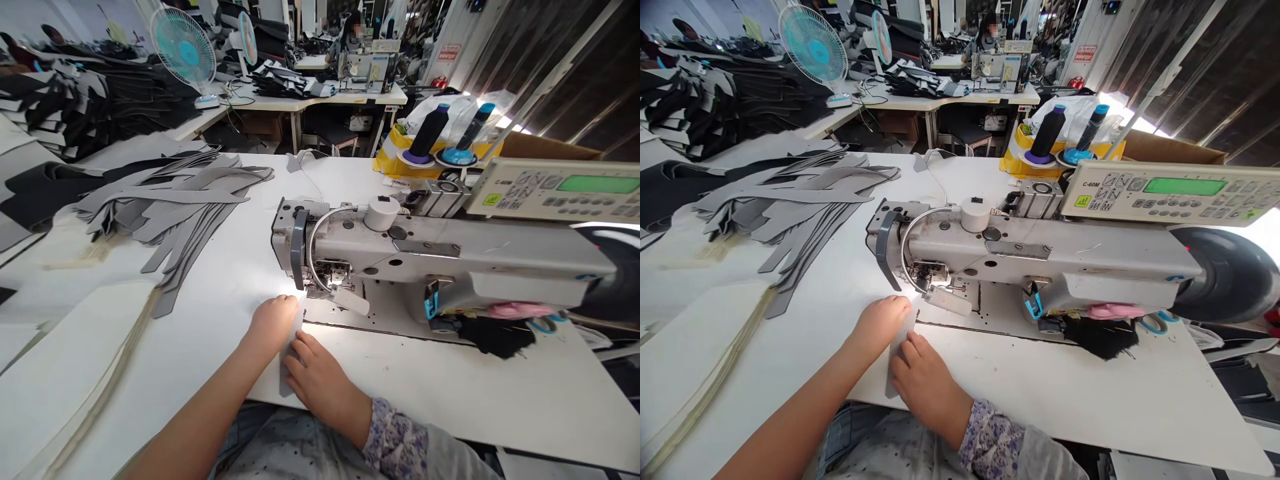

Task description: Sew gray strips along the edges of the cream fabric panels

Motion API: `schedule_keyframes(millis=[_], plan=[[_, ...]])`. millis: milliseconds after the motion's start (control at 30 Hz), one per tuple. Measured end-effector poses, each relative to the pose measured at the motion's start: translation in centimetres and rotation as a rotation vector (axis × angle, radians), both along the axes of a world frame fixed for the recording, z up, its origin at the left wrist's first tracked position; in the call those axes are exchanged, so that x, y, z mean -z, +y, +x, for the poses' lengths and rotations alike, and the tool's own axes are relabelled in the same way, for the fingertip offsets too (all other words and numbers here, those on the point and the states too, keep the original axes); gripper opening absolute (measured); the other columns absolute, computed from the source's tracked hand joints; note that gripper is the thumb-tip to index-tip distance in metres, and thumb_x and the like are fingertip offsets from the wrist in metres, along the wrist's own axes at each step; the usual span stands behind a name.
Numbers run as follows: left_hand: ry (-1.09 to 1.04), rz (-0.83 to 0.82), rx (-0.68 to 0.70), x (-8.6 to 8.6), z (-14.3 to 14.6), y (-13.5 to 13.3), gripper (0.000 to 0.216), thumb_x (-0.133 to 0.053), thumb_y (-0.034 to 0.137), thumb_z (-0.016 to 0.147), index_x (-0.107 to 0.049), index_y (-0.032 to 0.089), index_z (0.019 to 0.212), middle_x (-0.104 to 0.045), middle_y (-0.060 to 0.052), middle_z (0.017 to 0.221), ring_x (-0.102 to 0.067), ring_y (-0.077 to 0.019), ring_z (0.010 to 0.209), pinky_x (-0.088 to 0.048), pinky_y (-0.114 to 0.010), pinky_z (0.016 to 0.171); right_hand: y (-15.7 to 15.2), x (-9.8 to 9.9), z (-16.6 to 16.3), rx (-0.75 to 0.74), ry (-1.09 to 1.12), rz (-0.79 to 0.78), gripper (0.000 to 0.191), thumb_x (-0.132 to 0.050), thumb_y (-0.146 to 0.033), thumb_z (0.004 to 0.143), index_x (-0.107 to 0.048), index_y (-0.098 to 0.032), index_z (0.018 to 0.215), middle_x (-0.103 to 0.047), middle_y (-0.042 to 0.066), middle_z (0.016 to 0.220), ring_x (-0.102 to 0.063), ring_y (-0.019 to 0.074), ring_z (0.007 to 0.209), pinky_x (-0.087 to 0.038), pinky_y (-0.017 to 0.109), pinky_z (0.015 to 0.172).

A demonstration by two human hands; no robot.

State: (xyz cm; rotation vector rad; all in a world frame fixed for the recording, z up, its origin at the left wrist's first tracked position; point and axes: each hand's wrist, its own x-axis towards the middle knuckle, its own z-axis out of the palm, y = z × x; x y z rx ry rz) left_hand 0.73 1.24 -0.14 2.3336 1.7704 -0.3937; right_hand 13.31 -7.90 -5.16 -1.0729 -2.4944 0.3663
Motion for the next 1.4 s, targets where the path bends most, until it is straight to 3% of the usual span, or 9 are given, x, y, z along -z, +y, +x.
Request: schedule_keyframes(millis=[233, 433, 633, 767, 1000, 1100, 1233, 1333, 1400], plan=[[-0.035, 0.025, 0.008, 0.4, 0.3, 0.8, 0.022, -0.044, 0.013, 0.085, -0.066, 0.016, 0.086, -0.065, -0.009, 0.083, -0.062, -0.0196, 0.076, -0.044, -0.029, 0.068, 0.7, -0.4, 0.1, 0.041, 0.006, 0.002, 0.035, -0.065, -0.029, 0.088, -0.058, -0.015, 0.119, -0.057, 0.014, 0.124, -0.045, 0.0301, 0.124, -0.037, 0.048, 0.108], [-0.011, 0.019, 0.044, -0.1, 1.7, 1.7, 0.025, -0.045, 0.004, 0.080, -0.066, 0.013, 0.092, -0.066, -0.012, 0.089, -0.064, -0.0219, 0.078, -0.044, -0.030, 0.066, 1.8, -0.6, 0.3, 0.091, 0.004, -0.011, 0.038, -0.070, -0.026, 0.084, -0.058, -0.015, 0.118, -0.058, 0.013, 0.119, -0.051, 0.0284, 0.114, -0.039, 0.046, 0.107], [-0.130, 0.065, -0.012, 0.2, 1.4, 1.8, 0.026, -0.041, 0.018, 0.090, -0.067, 0.017, 0.092, -0.067, -0.010, 0.095, -0.063, -0.0207, 0.083, -0.045, -0.030, 0.072, 2.5, 0.2, 0.4, 0.135, 0.017, 0.024, 0.035, -0.068, -0.020, 0.084, -0.058, -0.016, 0.118, -0.058, 0.013, 0.120, -0.050, 0.0289, 0.117, -0.040, 0.047, 0.105], [-0.248, 0.125, 0.042, 0.6, -0.4, 1.4, 0.027, -0.041, 0.021, 0.092, -0.067, 0.022, 0.090, -0.068, -0.005, 0.093, -0.061, -0.0191, 0.089, -0.045, -0.029, 0.080, 2.0, 0.8, 0.5, 0.125, -0.001, 0.048, 0.027, -0.062, -0.011, 0.085, -0.061, -0.016, 0.112, -0.056, 0.014, 0.124, -0.048, 0.0290, 0.121, -0.041, 0.045, 0.105], [-0.025, 0.155, 0.216, 2.5, -1.0, 1.6, 0.021, -0.047, 0.007, 0.082, -0.063, 0.019, 0.086, -0.064, -0.008, 0.089, -0.061, -0.0235, 0.087, -0.043, -0.031, 0.064, 1.6, 0.6, 0.5, 0.119, 0.015, 0.043, 0.025, -0.061, -0.008, 0.084, -0.063, -0.013, 0.109, -0.059, 0.015, 0.120, -0.049, 0.0295, 0.119, -0.042, 0.043, 0.105], [-0.011, 0.115, 0.246, 2.0, -1.0, 1.9, 0.023, -0.045, 0.004, 0.081, -0.062, 0.018, 0.088, -0.063, -0.009, 0.092, -0.061, -0.0237, 0.090, -0.043, -0.031, 0.065, 1.5, 0.7, 0.5, 0.126, 0.019, 0.039, 0.023, -0.060, -0.009, 0.085, -0.063, -0.015, 0.108, -0.058, 0.014, 0.122, -0.048, 0.0296, 0.120, -0.042, 0.044, 0.105], [-0.034, 0.030, 0.300, 0.0, -1.4, 1.6, 0.027, -0.045, 0.000, 0.077, -0.061, 0.018, 0.089, -0.063, -0.009, 0.097, -0.059, -0.0226, 0.091, -0.043, -0.030, 0.068, 1.8, 0.7, 0.5, 0.123, 0.011, 0.043, 0.024, -0.059, -0.009, 0.086, -0.063, -0.015, 0.109, -0.058, 0.013, 0.121, -0.048, 0.0293, 0.120, -0.042, 0.043, 0.104], [-0.096, 0.100, 0.398, -0.5, -2.3, 1.3, 0.039, -0.043, -0.001, 0.074, -0.059, 0.020, 0.104, -0.062, -0.008, 0.107, -0.057, -0.0218, 0.096, -0.043, -0.030, 0.074, 2.0, 0.6, 0.5, 0.121, 0.010, 0.061, 0.024, -0.059, -0.008, 0.085, -0.063, -0.014, 0.107, -0.059, 0.013, 0.117, -0.050, 0.0280, 0.116, -0.043, 0.041, 0.102], [-0.113, 0.152, 0.439, 0.0, -2.9, 1.4, 0.040, -0.042, -0.001, 0.075, -0.059, 0.020, 0.104, -0.063, -0.006, 0.104, -0.057, -0.0210, 0.094, -0.042, -0.030, 0.075, 2.2, 0.6, 0.4, 0.114, 0.005, 0.065, 0.022, -0.059, -0.007, 0.084, -0.063, -0.015, 0.105, -0.059, 0.012, 0.114, -0.050, 0.0274, 0.114, -0.045, 0.041, 0.100]])
